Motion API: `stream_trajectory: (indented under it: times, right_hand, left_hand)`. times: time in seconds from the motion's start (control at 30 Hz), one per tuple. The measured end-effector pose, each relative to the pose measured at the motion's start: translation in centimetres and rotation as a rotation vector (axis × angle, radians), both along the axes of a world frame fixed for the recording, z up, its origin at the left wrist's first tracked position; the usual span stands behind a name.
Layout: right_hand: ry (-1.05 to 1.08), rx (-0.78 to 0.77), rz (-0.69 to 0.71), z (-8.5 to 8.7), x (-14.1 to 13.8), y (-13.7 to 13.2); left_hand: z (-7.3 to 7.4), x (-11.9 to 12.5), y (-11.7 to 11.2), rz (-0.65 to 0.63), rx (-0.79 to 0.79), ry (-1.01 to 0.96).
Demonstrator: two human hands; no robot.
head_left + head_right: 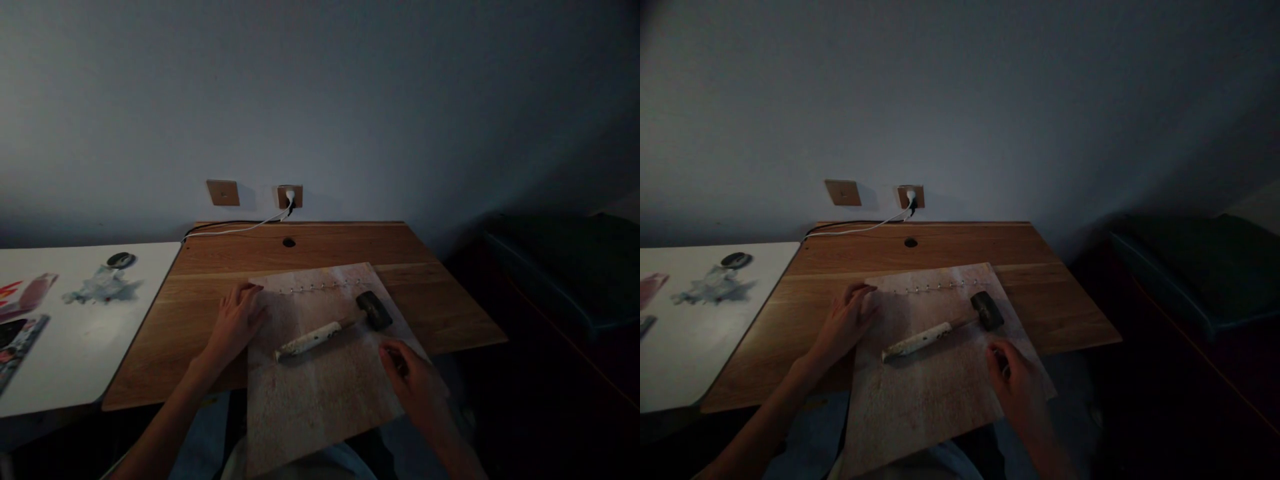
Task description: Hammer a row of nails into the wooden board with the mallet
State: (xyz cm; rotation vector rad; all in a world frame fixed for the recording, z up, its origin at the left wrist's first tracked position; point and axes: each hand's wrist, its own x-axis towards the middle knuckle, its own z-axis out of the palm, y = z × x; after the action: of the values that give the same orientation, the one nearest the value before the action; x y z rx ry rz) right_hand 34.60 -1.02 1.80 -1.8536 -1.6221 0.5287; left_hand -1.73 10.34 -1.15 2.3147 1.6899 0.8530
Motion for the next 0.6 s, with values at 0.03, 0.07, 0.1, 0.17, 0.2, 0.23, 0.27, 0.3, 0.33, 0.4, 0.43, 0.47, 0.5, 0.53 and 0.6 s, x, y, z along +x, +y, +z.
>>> stream_trajectory:
  times: [0.03,0.07,0.1,0.17,0.2,0.23,0.27,0.3,0.33,0.4,0.43,0.47,0.5,0.53,0.6]
  right_hand:
    - [-0.069,0.063,-0.038,-0.6,0.8,-0.5]
    - [-0.132,0.128,-0.059,-1.2,1.7,-0.9]
    - [-0.202,0.187,-0.067,-1.9,2.6,-1.4]
    - [-0.327,0.242,-0.071,-3.3,4.0,-2.1]
    - [-0.373,0.25,-0.066,-3.8,4.5,-2.4]
    - [-0.41,0.252,-0.062,-4.4,4.9,-2.7]
    - [-0.441,0.251,-0.061,-4.8,5.2,-3.0]
    - [-0.469,0.248,-0.061,-5.2,5.3,-3.2]
    - [-0.496,0.243,-0.058,-5.5,5.5,-3.5]
    - [-0.544,0.219,-0.051,-5.8,6.1,-3.7]
    - [-0.562,0.201,-0.046,-5.9,6.6,-3.7]
    - [-0.574,0.183,-0.042,-5.9,7.3,-3.5]
    - [-0.581,0.161,-0.043,-5.9,8.3,-3.2]
    - [-0.582,0.144,-0.054,-5.8,9.4,-2.7]
    - [-0.574,0.112,-0.105,-5.6,12.3,-1.4]
  left_hand:
    - [-0.2,-0.6,-1.6,0.043,-0.004,0.03]
    - [-0.4,-1.1,-3.2,0.073,-0.018,0.043]
    - [-0.7,-1.6,-4.7,0.101,-0.031,0.056]
    - [-1.4,-2.1,-7.5,0.091,-0.054,0.041]
    - [-1.7,-2.2,-8.6,0.064,-0.068,0.024]
    - [-1.9,-2.1,-9.5,0.038,-0.077,0.009]
    - [-2.0,-1.9,-10.2,0.02,-0.08,0.0]
    - [-1.9,-1.6,-10.6,0.012,-0.077,-0.005]
    - [-1.8,-1.3,-10.8,0.009,-0.074,-0.005]
    - [-1.3,-0.4,-10.5,0.007,-0.075,0.001]
    - [-1.1,0.3,-10.2,-0.004,-0.086,0.003]
    - [-0.8,1.1,-9.6,-0.019,-0.101,0.001]
    - [-0.6,2.1,-8.9,-0.038,-0.114,-0.003]
    - [-0.5,3.2,-8.1,-0.065,-0.128,-0.009]
    - [-0.2,5.9,-5.9,-0.129,-0.137,-0.018]
